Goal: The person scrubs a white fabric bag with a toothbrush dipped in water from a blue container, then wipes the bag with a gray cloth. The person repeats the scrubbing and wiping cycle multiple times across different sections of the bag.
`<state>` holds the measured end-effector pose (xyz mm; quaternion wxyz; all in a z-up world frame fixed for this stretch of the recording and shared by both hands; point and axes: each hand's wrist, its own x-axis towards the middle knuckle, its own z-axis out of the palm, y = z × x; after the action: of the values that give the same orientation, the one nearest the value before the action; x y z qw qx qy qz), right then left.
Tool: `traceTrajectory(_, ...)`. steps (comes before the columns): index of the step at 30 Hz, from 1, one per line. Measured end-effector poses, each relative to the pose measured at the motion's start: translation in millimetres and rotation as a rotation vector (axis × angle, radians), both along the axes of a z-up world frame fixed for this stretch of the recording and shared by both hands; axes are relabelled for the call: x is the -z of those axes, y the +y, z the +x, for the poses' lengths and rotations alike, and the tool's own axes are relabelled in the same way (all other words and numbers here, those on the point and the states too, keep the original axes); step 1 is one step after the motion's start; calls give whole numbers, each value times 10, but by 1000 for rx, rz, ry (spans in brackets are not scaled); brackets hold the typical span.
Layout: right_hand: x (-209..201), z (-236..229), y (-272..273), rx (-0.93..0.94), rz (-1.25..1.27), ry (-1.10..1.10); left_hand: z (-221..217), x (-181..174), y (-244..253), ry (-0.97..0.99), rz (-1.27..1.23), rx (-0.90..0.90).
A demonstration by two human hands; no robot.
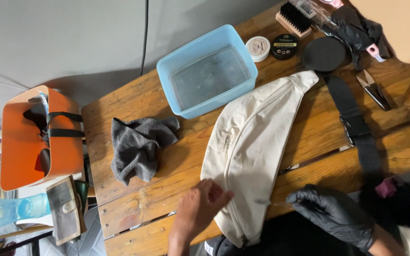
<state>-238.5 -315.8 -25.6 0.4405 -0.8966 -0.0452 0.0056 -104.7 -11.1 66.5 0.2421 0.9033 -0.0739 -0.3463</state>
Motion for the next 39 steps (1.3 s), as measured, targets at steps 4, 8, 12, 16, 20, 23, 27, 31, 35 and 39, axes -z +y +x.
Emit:
traceTrajectory(4, -55, 11, 67, -86, 29, 43, -235, 208, 42, -109, -30, -23)
traceTrajectory(8, -28, 171, 63, -23, -173, -104, -305, 302, 83, -164, -108, -12)
traceTrajectory(12, -313, 230, 316, -234, -200, -112, -266, 357, 120, -154, -181, 32)
traceTrajectory(16, 63, 431, 175, -349, -282, -119, -170, 393, 166, -102, -237, 52)
traceTrajectory(20, -75, 595, 211, -181, -310, -269, -116, 322, 170, -56, -391, 50)
traceTrajectory(23, -111, 643, 153, -244, -192, -126, -89, 289, 141, -26, -493, 79)
traceTrajectory(27, -62, 790, 1, -59, -239, -185, -26, 233, 69, 92, -522, 37)
traceTrajectory(31, -197, 755, 122, -346, 55, -99, 32, 277, 93, 208, -522, 55)
traceTrajectory(35, -58, 834, 100, -156, -87, -133, 61, 336, 118, 209, -501, 13)
traceTrajectory(39, -268, 805, 277, -332, -12, -113, 88, 262, 65, 249, -441, 18)
